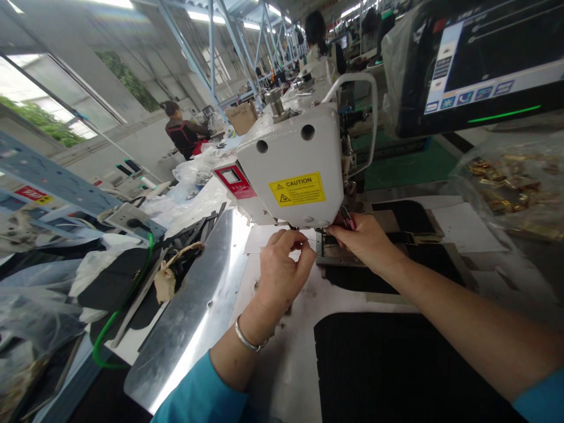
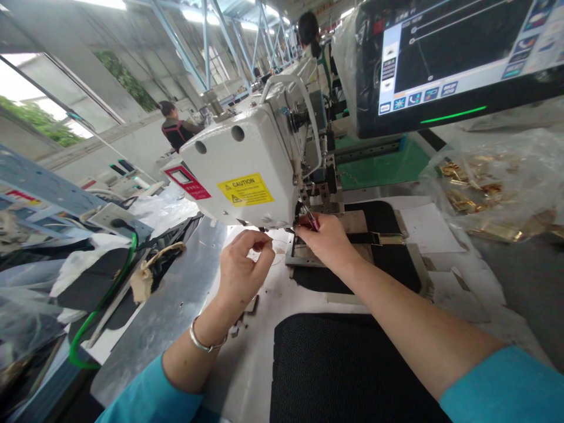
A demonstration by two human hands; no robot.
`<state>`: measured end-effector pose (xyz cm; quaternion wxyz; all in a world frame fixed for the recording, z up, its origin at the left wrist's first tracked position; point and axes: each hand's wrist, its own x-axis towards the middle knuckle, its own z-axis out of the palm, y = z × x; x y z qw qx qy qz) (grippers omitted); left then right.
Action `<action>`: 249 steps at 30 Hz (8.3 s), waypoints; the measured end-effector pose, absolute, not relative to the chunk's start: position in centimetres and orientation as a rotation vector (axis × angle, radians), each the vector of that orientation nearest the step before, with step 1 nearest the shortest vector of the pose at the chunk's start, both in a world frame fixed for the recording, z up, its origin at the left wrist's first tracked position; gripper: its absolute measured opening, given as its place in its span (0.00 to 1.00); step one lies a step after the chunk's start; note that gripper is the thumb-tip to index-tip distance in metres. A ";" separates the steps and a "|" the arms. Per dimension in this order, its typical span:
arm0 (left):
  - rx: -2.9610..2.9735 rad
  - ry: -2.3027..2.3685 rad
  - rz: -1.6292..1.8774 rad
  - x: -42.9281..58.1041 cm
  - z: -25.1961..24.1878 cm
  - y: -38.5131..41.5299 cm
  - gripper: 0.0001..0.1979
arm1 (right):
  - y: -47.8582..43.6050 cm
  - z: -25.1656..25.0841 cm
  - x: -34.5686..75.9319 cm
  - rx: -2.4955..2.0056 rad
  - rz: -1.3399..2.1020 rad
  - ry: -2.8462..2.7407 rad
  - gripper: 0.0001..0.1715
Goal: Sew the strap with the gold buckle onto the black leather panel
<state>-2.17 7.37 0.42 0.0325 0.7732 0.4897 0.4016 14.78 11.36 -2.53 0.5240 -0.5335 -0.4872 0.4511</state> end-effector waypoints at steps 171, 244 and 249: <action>1.018 1.199 1.223 2.3 -1.9 9.4 0.11 | 11.4 -4.3 15.0 -1.217 1.049 -1.268 0.11; 1.575 1.406 0.992 -1.5 0.7 5.0 0.09 | 5.7 0.7 15.7 -1.260 -0.498 -2.391 0.05; 1.596 1.361 0.962 -1.7 0.3 5.2 0.12 | 6.3 0.0 16.9 -1.414 0.560 -1.940 0.14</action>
